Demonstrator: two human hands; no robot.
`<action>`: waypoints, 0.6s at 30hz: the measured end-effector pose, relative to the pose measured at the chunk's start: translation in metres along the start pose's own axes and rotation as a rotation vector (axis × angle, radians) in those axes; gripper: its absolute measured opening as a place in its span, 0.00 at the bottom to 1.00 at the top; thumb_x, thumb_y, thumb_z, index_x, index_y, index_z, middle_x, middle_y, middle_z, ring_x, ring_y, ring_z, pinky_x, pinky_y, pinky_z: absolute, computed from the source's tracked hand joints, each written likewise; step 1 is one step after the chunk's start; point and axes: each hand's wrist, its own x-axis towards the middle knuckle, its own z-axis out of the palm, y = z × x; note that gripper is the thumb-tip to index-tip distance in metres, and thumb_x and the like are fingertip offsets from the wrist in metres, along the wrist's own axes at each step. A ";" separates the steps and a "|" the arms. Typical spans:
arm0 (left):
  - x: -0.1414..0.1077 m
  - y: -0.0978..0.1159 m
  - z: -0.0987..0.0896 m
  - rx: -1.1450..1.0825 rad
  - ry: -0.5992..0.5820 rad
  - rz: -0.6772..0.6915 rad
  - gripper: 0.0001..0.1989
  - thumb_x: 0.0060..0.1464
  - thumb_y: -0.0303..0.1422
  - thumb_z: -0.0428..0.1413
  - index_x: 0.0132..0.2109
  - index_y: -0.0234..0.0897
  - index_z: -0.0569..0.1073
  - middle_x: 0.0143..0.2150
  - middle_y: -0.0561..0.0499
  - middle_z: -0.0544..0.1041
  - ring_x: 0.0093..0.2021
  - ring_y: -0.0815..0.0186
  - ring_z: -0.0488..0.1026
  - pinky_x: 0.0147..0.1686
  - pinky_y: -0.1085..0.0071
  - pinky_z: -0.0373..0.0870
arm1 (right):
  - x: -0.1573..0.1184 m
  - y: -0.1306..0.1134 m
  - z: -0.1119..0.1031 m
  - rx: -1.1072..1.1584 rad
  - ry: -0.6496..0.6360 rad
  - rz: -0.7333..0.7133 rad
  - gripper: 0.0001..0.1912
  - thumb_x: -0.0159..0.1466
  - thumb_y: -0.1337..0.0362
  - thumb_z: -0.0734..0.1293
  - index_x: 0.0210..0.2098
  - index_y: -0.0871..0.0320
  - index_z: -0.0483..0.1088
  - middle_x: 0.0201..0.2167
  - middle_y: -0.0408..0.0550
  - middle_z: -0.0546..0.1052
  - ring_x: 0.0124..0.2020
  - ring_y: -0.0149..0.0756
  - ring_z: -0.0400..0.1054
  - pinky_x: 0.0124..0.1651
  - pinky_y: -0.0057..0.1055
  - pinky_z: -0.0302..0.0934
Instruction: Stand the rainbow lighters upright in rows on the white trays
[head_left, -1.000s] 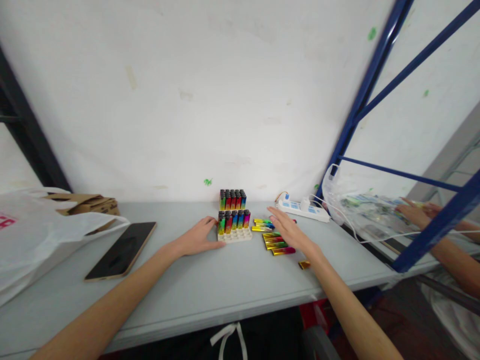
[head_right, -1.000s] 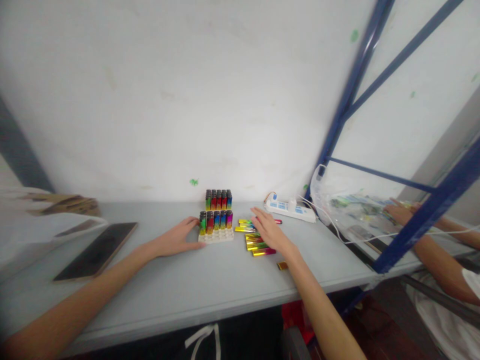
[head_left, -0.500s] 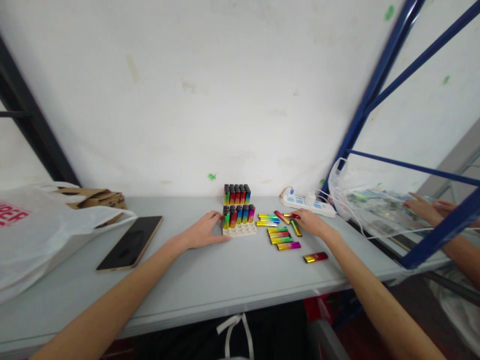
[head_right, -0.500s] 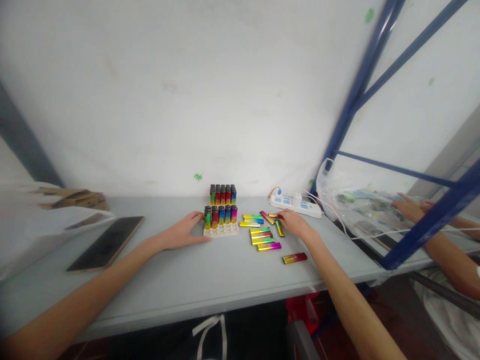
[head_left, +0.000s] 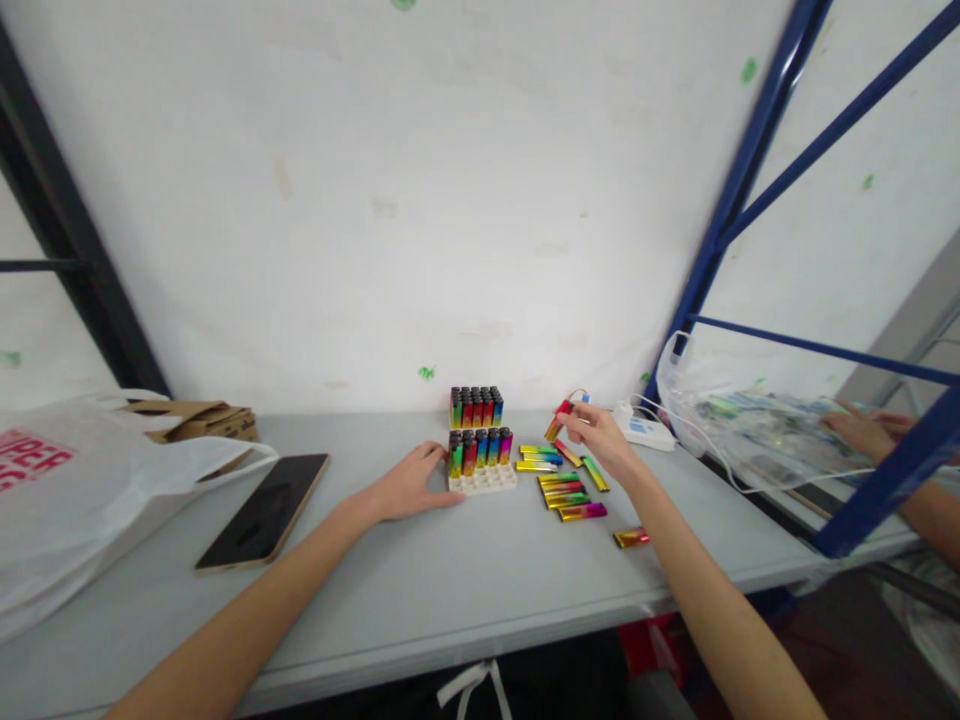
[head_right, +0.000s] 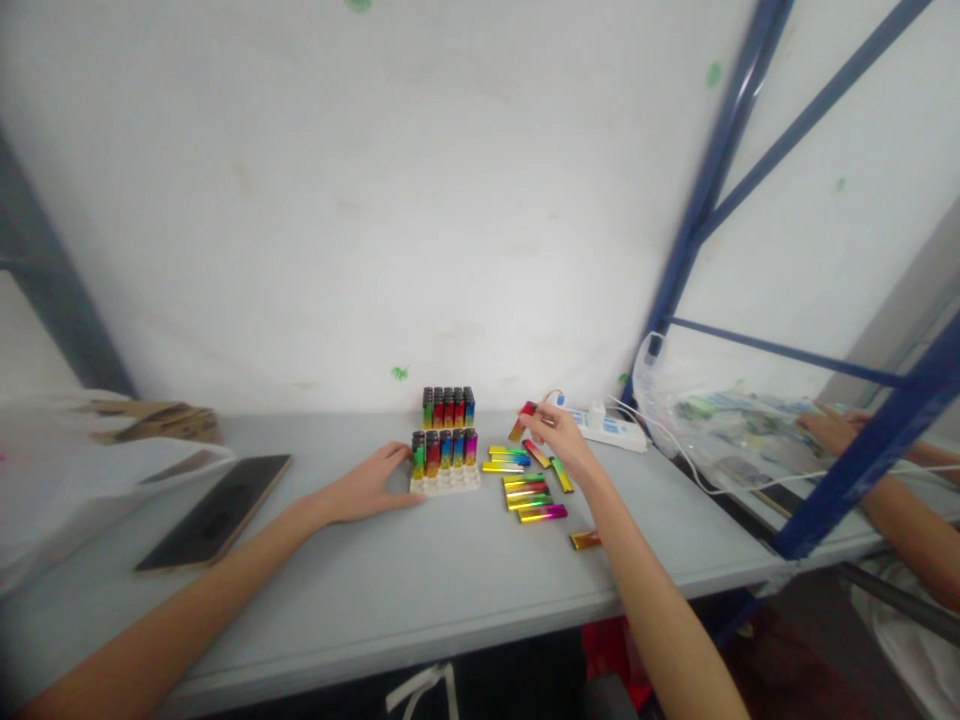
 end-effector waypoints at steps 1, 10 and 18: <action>0.000 0.000 0.000 -0.003 0.005 0.005 0.33 0.51 0.58 0.60 0.52 0.37 0.72 0.56 0.39 0.73 0.56 0.47 0.72 0.60 0.52 0.69 | 0.004 -0.007 0.011 0.071 0.028 0.004 0.22 0.59 0.44 0.72 0.31 0.57 0.69 0.23 0.40 0.68 0.26 0.30 0.61 0.31 0.28 0.59; -0.001 0.001 0.001 -0.017 0.011 -0.005 0.32 0.51 0.57 0.61 0.51 0.36 0.72 0.55 0.39 0.73 0.56 0.47 0.72 0.60 0.54 0.69 | 0.005 -0.036 0.098 0.537 -0.187 0.068 0.22 0.62 0.43 0.70 0.45 0.52 0.65 0.24 0.35 0.66 0.20 0.26 0.54 0.23 0.24 0.52; 0.001 -0.004 0.005 0.002 0.015 0.015 0.32 0.52 0.57 0.61 0.52 0.36 0.72 0.52 0.40 0.73 0.53 0.48 0.72 0.58 0.54 0.70 | -0.016 -0.018 0.137 0.497 -0.168 0.367 0.29 0.63 0.40 0.60 0.19 0.54 0.52 0.14 0.33 0.47 0.15 0.24 0.37 0.19 0.26 0.33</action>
